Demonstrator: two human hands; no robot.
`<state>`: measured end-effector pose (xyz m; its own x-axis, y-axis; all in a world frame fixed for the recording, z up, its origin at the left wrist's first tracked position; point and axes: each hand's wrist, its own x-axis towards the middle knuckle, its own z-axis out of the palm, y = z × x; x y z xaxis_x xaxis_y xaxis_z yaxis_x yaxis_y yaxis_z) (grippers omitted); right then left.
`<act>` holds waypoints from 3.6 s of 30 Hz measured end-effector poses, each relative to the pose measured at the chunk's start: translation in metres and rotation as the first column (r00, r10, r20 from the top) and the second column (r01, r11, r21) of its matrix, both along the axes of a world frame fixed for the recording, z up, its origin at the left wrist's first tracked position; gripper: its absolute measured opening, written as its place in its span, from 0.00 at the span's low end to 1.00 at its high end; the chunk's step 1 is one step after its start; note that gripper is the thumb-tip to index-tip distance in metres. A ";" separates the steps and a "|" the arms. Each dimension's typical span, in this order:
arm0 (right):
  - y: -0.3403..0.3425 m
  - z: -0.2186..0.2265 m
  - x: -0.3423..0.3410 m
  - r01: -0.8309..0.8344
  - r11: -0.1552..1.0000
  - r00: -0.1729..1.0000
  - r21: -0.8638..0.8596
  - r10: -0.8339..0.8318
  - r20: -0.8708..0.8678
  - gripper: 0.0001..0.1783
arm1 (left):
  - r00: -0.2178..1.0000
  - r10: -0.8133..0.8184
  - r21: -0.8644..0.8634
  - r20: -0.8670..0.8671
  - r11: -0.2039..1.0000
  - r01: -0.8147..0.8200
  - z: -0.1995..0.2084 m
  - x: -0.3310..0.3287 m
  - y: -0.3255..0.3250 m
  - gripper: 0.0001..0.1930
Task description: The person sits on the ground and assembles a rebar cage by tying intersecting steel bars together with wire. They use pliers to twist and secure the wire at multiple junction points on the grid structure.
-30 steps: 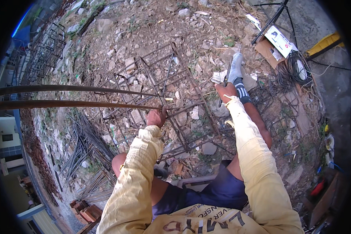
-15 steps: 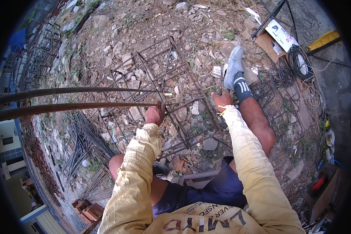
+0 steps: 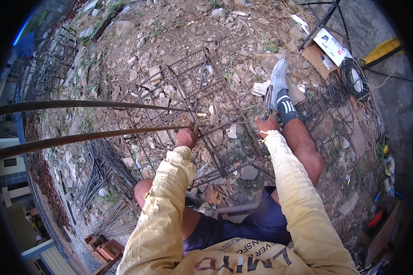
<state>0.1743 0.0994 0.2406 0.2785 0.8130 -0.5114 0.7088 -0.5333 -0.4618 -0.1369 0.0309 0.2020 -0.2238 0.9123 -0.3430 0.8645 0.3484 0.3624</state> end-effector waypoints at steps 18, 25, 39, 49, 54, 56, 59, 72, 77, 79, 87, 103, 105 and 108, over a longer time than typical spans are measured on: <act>-0.008 -0.010 -0.007 -0.013 0.998 1.000 0.069 0.014 -0.019 0.40 | 0.998 0.046 0.020 -0.036 0.999 -0.046 -0.003 0.005 0.000 0.21; -0.014 -0.008 0.003 0.074 0.997 0.997 -0.009 -0.074 0.011 0.45 | 0.998 0.041 0.012 -0.045 0.999 -0.040 -0.002 0.003 -0.001 0.22; 0.016 -0.122 0.025 -0.176 0.984 0.984 -0.010 0.177 0.022 0.34 | 1.000 0.007 -0.013 -0.001 1.000 -0.007 -0.004 -0.001 0.002 0.23; 0.021 -0.161 -0.012 -0.204 0.979 0.975 0.027 0.206 -0.081 0.20 | 0.999 -0.011 0.085 -0.033 0.996 0.014 -0.008 0.000 -0.002 0.16; 0.032 -0.155 -0.009 -0.221 0.975 0.969 0.012 0.221 -0.115 0.19 | 0.999 -0.020 0.122 -0.049 0.992 0.026 -0.008 0.005 0.003 0.16; 0.035 -0.153 -0.010 -0.234 0.972 0.967 -0.003 0.232 -0.104 0.19 | 1.000 -0.011 0.139 -0.024 0.990 0.014 -0.007 0.006 0.004 0.15; 0.035 -0.149 -0.015 -0.248 0.968 0.966 -0.023 0.245 -0.086 0.20 | 1.000 -0.016 0.186 -0.023 0.982 0.021 -0.007 0.005 0.003 0.15; 0.036 -0.150 -0.009 -0.266 0.963 0.954 -0.052 0.255 -0.157 0.27 | 0.999 -0.033 0.203 -0.043 0.978 0.041 -0.003 0.009 0.007 0.16; 0.037 -0.153 -0.005 -0.269 0.962 0.949 -0.038 0.259 -0.178 0.27 | 0.999 -0.006 0.176 -0.047 0.984 0.015 0.001 0.016 0.009 0.17; 0.036 -0.159 -0.005 -0.249 0.968 0.953 -0.027 0.240 -0.186 0.27 | 0.999 -0.004 0.157 -0.043 0.988 0.011 0.002 0.018 0.012 0.17; 0.039 -0.159 -0.011 -0.269 0.961 0.955 -0.062 0.257 -0.150 0.26 | 0.994 0.042 0.099 -0.105 0.995 -0.031 0.003 0.018 0.010 0.19; 0.045 -0.154 -0.007 -0.342 0.935 0.934 -0.095 0.327 -0.147 0.28 | 0.994 0.053 0.019 -0.101 0.999 -0.051 0.014 0.018 0.015 0.18; 0.044 -0.148 -0.009 -0.334 0.934 0.936 -0.123 0.314 -0.159 0.27 | 0.992 0.039 0.078 -0.118 0.997 -0.030 0.014 0.019 0.007 0.19; 0.043 -0.167 -0.007 -0.323 0.943 0.942 -0.084 0.312 -0.125 0.26 | 0.973 0.194 0.408 -0.124 0.904 -0.128 0.033 0.041 -0.012 0.20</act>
<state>0.1669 0.1426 0.0735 -0.0475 0.7921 -0.6086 0.7974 -0.3369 -0.5007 -0.0964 0.0189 0.2351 -0.4000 0.9121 0.0899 0.8661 0.3441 0.3625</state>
